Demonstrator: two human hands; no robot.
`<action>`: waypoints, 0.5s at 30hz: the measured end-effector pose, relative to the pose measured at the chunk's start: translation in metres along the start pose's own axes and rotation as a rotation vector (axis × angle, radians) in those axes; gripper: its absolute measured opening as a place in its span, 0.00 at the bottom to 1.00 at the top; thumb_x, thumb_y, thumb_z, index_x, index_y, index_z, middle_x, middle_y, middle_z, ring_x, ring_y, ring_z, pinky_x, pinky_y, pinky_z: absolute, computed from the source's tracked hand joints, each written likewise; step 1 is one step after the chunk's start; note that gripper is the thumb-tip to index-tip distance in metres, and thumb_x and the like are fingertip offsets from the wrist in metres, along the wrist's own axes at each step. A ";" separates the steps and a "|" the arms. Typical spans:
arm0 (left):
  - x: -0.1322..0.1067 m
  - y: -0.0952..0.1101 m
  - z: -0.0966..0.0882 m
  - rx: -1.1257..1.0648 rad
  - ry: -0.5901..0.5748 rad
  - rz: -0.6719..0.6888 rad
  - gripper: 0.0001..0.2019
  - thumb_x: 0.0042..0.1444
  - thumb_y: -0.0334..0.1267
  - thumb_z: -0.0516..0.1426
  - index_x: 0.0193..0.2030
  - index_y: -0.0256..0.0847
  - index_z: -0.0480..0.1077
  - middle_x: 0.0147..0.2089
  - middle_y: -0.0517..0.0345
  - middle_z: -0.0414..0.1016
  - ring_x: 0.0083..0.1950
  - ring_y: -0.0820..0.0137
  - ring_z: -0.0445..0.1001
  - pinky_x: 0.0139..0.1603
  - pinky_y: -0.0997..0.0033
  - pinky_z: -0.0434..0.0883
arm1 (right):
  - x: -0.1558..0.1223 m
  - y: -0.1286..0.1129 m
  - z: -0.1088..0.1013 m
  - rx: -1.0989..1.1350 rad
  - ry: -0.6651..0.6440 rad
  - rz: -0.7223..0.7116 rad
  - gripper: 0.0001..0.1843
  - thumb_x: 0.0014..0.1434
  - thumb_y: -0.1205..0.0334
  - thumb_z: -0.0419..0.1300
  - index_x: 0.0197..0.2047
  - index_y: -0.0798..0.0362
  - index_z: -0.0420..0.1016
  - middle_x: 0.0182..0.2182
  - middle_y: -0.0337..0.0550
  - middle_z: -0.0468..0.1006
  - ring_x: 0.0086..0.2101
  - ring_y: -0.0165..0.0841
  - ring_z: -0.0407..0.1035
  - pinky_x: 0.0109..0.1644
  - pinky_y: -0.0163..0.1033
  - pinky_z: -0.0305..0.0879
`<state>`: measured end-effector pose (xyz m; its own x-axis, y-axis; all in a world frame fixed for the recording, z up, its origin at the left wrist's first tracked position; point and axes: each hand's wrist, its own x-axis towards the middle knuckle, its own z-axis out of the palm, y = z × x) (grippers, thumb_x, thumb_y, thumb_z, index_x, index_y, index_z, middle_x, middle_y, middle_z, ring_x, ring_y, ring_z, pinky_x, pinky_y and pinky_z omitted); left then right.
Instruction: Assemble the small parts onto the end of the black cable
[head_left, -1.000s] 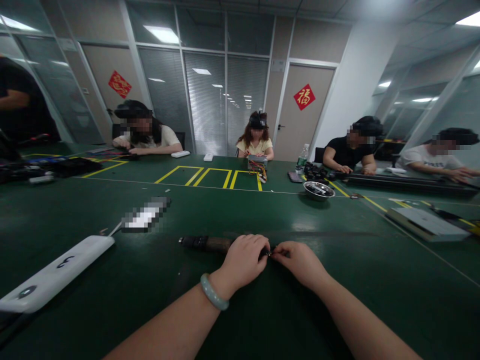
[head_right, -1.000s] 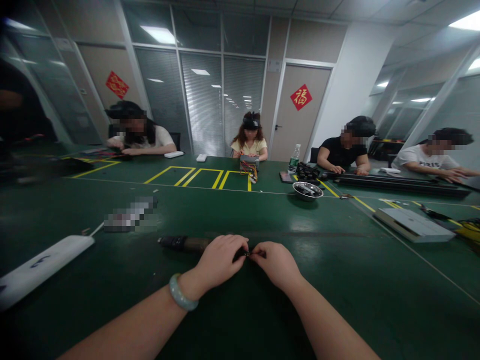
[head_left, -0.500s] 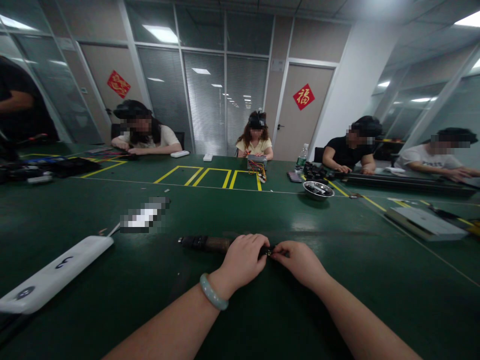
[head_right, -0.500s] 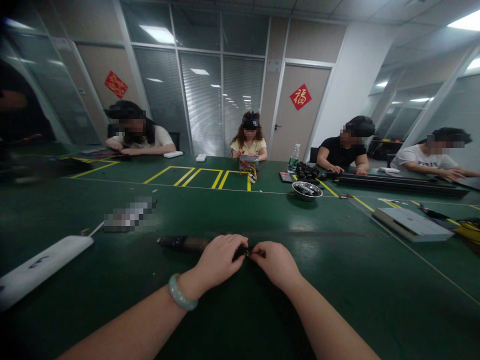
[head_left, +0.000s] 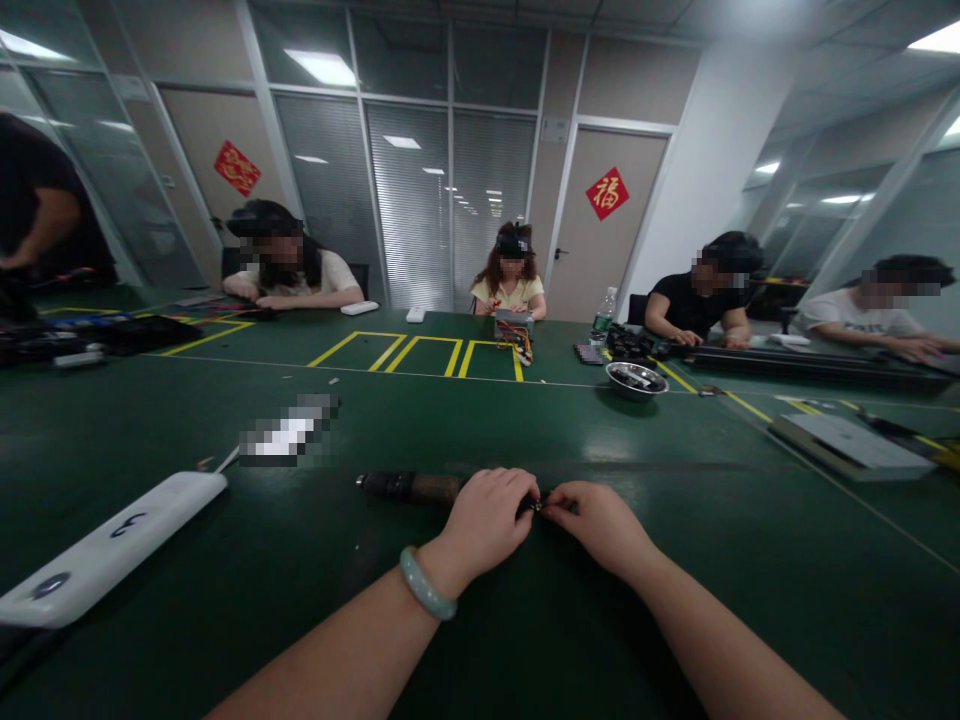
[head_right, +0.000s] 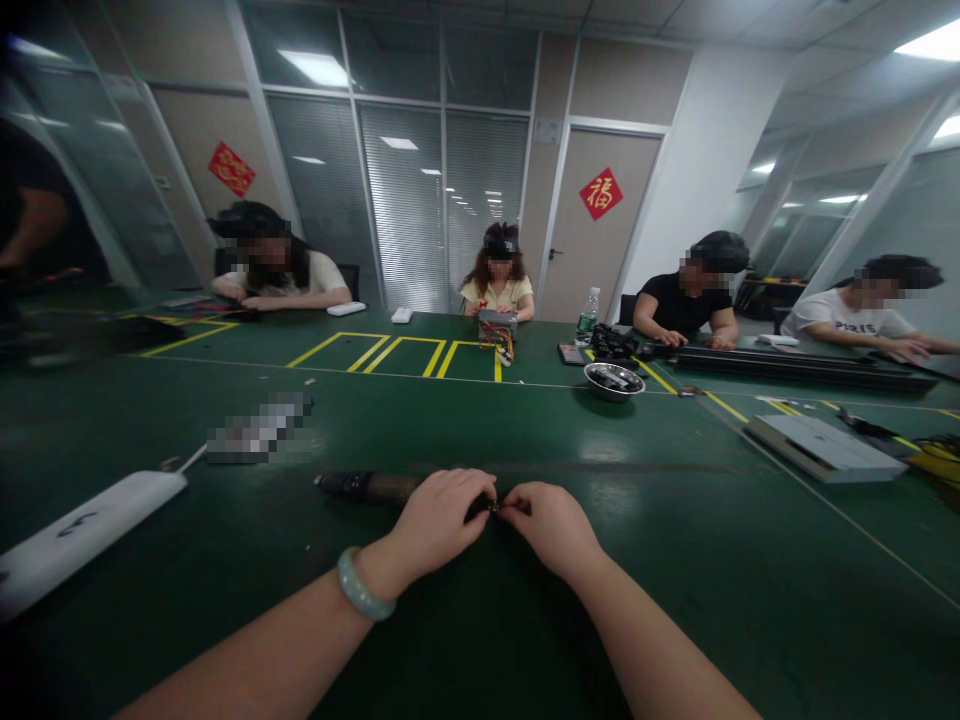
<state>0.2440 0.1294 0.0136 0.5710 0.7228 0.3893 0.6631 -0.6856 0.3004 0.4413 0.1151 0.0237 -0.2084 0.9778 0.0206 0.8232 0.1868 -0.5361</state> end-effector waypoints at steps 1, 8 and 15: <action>0.000 0.000 0.000 0.002 -0.007 0.016 0.09 0.58 0.32 0.56 0.45 0.45 0.69 0.49 0.60 0.72 0.50 0.66 0.70 0.53 0.60 0.65 | 0.000 0.000 0.000 0.002 0.000 0.000 0.09 0.59 0.56 0.58 0.35 0.46 0.80 0.32 0.36 0.81 0.32 0.32 0.72 0.34 0.34 0.57; 0.001 0.001 -0.003 -0.011 -0.016 0.026 0.11 0.58 0.32 0.55 0.48 0.47 0.69 0.51 0.61 0.72 0.51 0.66 0.70 0.52 0.61 0.65 | -0.001 -0.003 -0.002 -0.009 -0.005 0.011 0.10 0.59 0.55 0.57 0.36 0.47 0.80 0.33 0.38 0.81 0.33 0.33 0.72 0.35 0.35 0.57; 0.001 0.001 -0.002 -0.007 -0.013 0.015 0.09 0.58 0.32 0.56 0.45 0.45 0.68 0.50 0.60 0.72 0.50 0.65 0.70 0.52 0.60 0.65 | 0.000 0.001 0.000 -0.001 0.012 -0.007 0.09 0.59 0.56 0.58 0.36 0.46 0.79 0.33 0.36 0.80 0.33 0.32 0.71 0.34 0.34 0.56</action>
<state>0.2437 0.1291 0.0161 0.5873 0.7135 0.3821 0.6510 -0.6970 0.3008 0.4421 0.1155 0.0235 -0.2080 0.9775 0.0346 0.8220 0.1939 -0.5354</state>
